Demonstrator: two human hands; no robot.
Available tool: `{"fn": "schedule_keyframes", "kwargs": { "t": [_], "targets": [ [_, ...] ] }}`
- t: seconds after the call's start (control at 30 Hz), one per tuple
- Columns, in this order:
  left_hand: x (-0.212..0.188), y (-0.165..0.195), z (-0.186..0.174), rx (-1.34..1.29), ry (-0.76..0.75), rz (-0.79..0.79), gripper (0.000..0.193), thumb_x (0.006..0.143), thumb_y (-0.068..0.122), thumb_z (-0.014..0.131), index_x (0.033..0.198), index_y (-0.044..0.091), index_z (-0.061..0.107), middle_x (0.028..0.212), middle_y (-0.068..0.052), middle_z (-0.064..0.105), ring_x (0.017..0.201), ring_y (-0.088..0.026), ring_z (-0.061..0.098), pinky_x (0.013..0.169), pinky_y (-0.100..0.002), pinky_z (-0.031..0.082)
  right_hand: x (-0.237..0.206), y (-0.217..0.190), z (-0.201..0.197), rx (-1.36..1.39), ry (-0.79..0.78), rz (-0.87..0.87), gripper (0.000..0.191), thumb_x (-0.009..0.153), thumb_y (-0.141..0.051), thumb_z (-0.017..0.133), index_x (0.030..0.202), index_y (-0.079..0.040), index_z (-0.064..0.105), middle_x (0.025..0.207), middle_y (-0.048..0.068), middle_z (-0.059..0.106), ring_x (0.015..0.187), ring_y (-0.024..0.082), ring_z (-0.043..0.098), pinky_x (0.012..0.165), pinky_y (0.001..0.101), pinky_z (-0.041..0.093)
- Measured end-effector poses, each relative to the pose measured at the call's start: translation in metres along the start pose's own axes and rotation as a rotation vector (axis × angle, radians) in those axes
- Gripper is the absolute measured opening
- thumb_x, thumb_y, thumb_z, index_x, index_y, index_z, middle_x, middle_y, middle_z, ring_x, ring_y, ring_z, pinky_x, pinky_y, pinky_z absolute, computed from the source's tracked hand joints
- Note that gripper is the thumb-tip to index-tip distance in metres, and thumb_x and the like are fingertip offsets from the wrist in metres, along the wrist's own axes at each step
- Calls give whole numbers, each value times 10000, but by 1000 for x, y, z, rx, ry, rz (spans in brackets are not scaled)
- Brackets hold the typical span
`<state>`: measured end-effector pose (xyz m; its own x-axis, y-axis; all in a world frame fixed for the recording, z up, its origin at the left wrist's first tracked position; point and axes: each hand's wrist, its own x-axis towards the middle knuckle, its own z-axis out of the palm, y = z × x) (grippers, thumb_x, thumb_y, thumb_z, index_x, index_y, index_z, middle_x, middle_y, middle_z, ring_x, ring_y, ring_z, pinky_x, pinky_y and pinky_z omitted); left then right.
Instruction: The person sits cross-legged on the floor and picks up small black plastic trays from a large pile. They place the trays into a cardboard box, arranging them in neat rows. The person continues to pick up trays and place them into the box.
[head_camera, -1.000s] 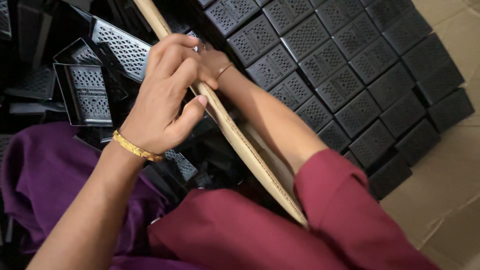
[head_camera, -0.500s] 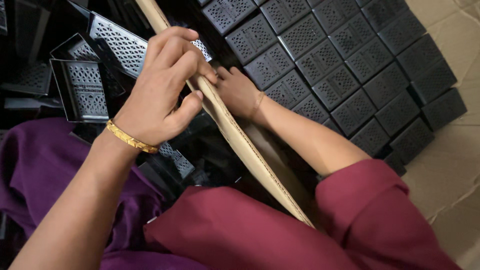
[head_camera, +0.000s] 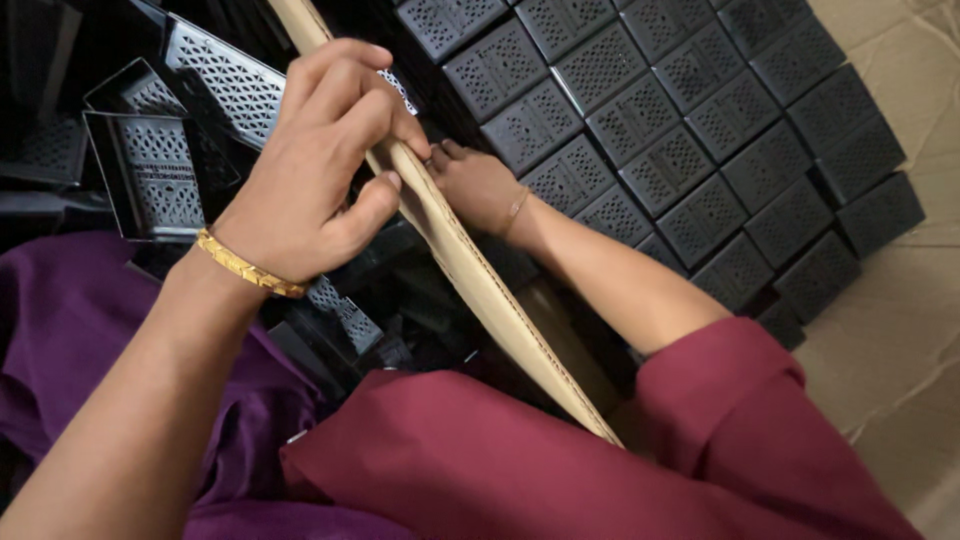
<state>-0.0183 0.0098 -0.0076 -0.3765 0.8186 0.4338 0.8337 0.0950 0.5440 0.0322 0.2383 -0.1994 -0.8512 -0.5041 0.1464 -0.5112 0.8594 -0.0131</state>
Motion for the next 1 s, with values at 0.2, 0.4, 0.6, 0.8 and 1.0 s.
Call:
{"fn": "schedule_keyframes", "kwargs": {
  "t": [0.2,0.4,0.6,0.8,1.0],
  "targets": [
    [-1,-1,2,17,8,-5,290,840,138,610,1112,37,629,1243,-156,554,1458,-389,400,1243,-506,366,-20,-20,-17,217,14,260,310,879,-128,602,1140,36,644,1132,200,585,1108,360,594,835,396,552],
    [-1,-3,4,2,10,16,275,839,138,614,1098,45,625,1245,-161,546,1450,-388,402,1232,-501,369,-69,-57,-28,458,61,275,398,859,-198,631,1219,-30,643,1204,179,586,1152,372,558,1000,426,476],
    [3,-5,3,25,-5,23,283,825,130,614,1096,51,630,1242,-167,539,1445,-392,404,1219,-494,386,-108,-60,-16,446,38,239,603,880,-222,627,1414,50,555,1485,256,480,1308,403,529,1025,461,483],
    [5,-4,5,18,1,38,307,781,124,613,1079,49,634,1257,-177,545,1426,-405,399,1198,-497,381,-119,-39,-38,289,-905,253,392,996,-252,530,1325,-107,686,1367,166,698,1185,301,709,980,362,571],
    [6,-3,4,34,-16,32,316,767,107,609,1076,48,636,1232,-164,543,1422,-396,406,1210,-493,380,-89,-51,-14,340,-52,275,616,910,-163,553,1450,116,452,1508,400,395,1368,458,478,1105,428,469]
  ]
}}
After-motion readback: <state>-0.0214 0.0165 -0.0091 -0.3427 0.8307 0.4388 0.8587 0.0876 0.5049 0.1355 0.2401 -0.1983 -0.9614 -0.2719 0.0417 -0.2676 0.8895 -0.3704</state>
